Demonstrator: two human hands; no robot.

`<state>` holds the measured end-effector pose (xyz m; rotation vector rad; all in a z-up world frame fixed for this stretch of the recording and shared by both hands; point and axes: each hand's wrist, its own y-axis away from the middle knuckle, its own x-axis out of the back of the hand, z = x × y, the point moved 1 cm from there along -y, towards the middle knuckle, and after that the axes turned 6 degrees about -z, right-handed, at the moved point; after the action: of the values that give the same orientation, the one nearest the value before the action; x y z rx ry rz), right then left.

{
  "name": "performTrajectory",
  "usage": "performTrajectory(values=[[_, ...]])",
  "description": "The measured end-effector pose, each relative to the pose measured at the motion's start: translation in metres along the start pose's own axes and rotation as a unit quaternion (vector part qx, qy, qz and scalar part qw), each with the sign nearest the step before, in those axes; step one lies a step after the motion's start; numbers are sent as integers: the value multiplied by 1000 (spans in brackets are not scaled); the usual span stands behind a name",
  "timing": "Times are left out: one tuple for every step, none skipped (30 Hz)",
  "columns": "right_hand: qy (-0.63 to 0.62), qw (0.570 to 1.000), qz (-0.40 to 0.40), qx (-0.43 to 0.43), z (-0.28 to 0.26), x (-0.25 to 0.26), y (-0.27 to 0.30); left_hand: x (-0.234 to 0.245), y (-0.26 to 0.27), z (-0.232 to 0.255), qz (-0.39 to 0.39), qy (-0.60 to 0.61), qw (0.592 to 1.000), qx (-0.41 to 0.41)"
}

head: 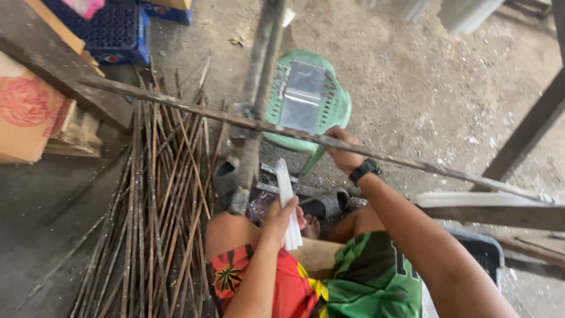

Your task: Removing bundles of white candles from a wooden drying rack and packaging them into clear plastic bags.

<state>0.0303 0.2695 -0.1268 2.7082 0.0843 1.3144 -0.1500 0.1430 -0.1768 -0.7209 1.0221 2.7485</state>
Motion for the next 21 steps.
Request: performTrajectory(values=[[1,1000,-1,7,7,-4,-19,1,-1,3,3,3,1000,-6],[22,999,-12,-34,16,-8,-35,1,-1,4,2,8,1000,-3],[44,996,-22,-75,25,-12,-52,2,-1,4,1,13,1000,0],[47,996,-22,-70,26,-14,-60,2,-3,4,2,16,1000,-5],[67,995,-36,-71,27,-17,-68,2,-6,4,3,17,1000,0],[87,992,-52,-72,28,-21,-75,3,-7,3,5,18,1000,5],[90,992,-53,-65,27,-22,-80,1,-4,10,8,22,1000,0],[99,986,-81,-104,25,-25,-86,0,0,16,-8,33,999,40],[108,978,-109,-142,24,-28,-91,-1,5,22,-24,45,996,80],[109,978,-113,-138,10,-26,-86,3,-1,14,-20,48,996,77],[119,975,-109,-151,-2,-25,-80,6,-6,6,-25,50,995,82],[128,973,-103,-165,-14,-21,-74,8,-12,-3,-33,50,994,86],[130,973,-104,-161,-12,-22,-77,9,-14,-2,-31,52,995,84],[118,976,-82,-161,-9,-22,-76,9,-14,-3,-49,19,994,94],[106,980,-60,-160,-5,-22,-76,9,-14,-4,-67,-15,992,105],[107,979,-61,-161,0,-23,-76,8,-11,0,-68,-14,992,106],[97,984,-47,-144,5,-24,-75,7,-8,4,-64,-7,993,94],[87,988,-33,-126,9,-24,-76,6,-5,8,-61,0,995,82],[88,987,-34,-126,10,-23,-74,5,-5,8,-61,1,995,82],[63,993,-9,-104,9,-22,-72,5,-5,8,-57,4,995,80],[37,996,16,-81,9,-21,-71,5,-5,9,-53,7,995,79]])
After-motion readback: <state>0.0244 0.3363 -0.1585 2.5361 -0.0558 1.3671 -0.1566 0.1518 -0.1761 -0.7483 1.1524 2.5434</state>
